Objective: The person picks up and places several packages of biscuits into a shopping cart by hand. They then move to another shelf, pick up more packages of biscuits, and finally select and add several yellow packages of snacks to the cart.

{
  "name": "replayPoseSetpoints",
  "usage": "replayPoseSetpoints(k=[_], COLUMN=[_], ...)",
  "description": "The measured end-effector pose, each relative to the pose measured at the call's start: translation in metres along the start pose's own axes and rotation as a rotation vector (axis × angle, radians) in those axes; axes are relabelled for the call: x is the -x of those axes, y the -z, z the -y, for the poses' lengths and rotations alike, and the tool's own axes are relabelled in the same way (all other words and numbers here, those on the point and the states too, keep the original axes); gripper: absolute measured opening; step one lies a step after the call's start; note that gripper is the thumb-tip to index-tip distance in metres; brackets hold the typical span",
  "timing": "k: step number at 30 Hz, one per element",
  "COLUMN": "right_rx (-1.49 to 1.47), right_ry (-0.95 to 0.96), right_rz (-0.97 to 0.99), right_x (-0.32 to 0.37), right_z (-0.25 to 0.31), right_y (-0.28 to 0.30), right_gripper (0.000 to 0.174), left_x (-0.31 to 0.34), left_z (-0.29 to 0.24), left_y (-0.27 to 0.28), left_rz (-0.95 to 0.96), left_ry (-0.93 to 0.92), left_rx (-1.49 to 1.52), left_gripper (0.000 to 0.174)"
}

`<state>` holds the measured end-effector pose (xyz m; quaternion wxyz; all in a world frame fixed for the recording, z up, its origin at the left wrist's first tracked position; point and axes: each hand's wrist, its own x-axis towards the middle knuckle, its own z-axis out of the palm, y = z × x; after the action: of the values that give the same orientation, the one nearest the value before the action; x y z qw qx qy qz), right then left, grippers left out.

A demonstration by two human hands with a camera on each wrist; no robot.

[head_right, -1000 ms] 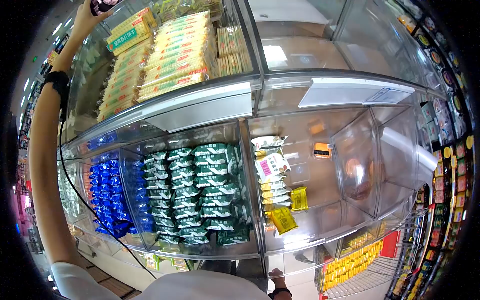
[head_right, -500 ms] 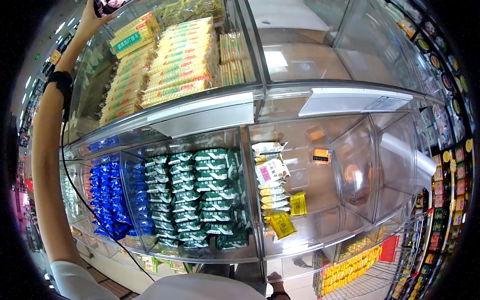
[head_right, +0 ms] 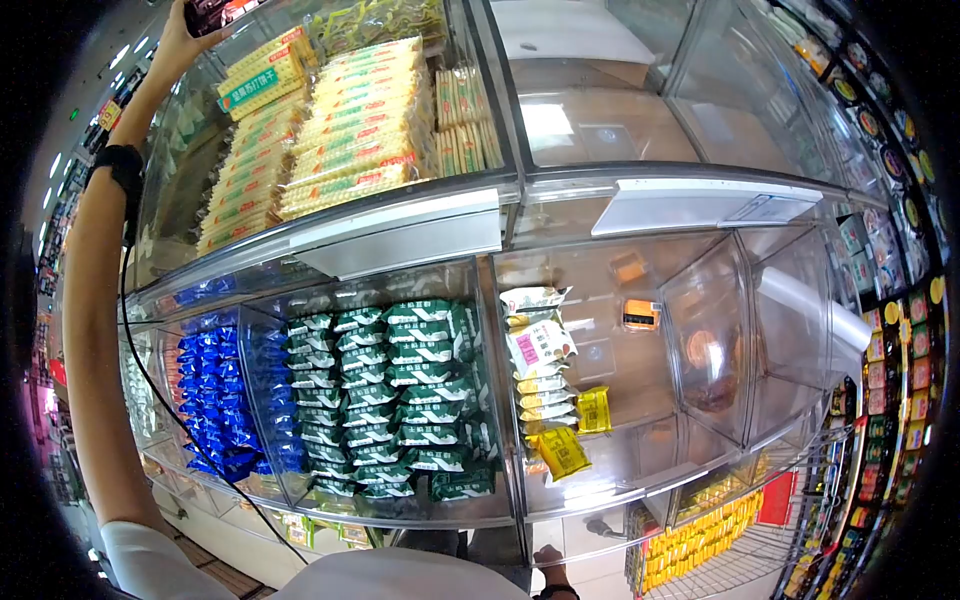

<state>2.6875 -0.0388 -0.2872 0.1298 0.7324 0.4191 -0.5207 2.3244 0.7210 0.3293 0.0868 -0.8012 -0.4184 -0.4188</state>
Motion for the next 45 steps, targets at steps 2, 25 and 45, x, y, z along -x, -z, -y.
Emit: replayPoseSetpoints(k=[2,25,45], right_rx=[-0.030,0.572,0.485], right_ry=[-0.063,0.538,0.445], right_rz=[0.017,-0.192,-0.123], right_x=[0.006,-0.011,-0.026], right_z=[0.012,-0.022,-0.002], right_y=[0.012,-0.014,-0.001], right_gripper=[0.030,0.006,0.006], left_x=[0.000,0.000,0.001], left_z=[0.001,0.011,0.008], left_y=[0.000,0.009,0.010], left_rz=[-0.014,-0.004,0.021], left_ry=[0.027,0.069,0.126], left_rx=[0.026,-0.191,-0.087], left_gripper=[0.089,0.086,0.087])
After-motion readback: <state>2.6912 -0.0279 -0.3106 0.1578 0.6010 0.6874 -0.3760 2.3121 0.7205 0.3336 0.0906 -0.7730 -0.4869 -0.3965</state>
